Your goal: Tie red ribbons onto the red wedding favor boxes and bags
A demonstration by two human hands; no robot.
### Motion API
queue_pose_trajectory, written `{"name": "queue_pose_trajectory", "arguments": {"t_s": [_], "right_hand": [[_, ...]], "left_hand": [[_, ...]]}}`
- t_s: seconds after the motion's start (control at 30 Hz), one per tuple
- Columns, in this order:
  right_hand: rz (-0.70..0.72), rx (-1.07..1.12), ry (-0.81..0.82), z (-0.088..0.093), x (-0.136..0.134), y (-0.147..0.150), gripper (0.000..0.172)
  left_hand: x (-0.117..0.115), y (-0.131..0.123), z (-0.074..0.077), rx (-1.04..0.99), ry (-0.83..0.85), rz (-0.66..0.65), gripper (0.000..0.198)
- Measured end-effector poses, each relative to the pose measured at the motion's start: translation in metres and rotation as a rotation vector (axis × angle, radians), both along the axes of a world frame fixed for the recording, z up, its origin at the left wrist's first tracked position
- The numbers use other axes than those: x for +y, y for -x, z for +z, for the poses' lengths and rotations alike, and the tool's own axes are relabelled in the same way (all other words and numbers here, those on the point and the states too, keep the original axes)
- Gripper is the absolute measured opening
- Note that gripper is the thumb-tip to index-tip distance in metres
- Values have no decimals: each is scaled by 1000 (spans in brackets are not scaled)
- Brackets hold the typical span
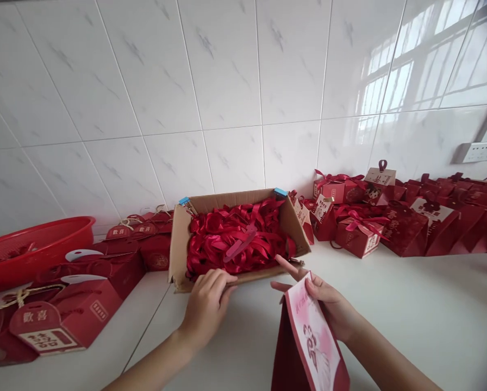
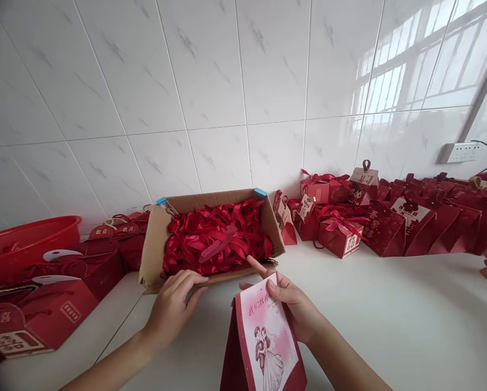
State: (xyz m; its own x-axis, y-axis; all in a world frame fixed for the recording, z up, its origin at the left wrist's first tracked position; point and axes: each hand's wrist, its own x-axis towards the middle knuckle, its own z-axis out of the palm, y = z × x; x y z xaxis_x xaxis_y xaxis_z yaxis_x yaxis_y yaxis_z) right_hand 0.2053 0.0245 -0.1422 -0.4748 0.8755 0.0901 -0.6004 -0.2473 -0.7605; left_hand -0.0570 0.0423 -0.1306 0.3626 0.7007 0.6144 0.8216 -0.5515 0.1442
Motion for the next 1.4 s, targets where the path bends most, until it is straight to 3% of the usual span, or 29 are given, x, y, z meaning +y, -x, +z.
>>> {"name": "queue_pose_trajectory", "arguments": {"t_s": [0.13,0.23,0.37,0.5,0.63,0.8,0.9,0.97,1.13,1.4], "right_hand": [[55,-49,-25,0,-4,3,23],[50,-108,-43,0,-6,3,29],[60,-146,-61,3,-7,2,32],[47,-163,-28,3,-8,2,35],[38,-141,-4,0,-8,3,37],[38,-102,-15,-2,-7,2,32],[46,-106,-9,-1,-8,3,31],[45,-116,5,-1,-8,3,32],[38,-156,-2,-1,-8,3,36],[29,-138,-12,-1,-8,3,31]], "left_hand": [[-15,5,-10,4,2,-59,12],[-20,6,-4,9,34,-96,10],[-12,2,22,-55,58,-47,13],[24,-4,55,-82,14,71,26],[48,-6,73,93,182,8,36],[17,1,84,310,408,-12,17],[2,6,93,359,450,65,43],[3,9,99,371,442,134,45],[30,10,99,339,294,289,19],[66,8,72,317,128,310,18]]}}
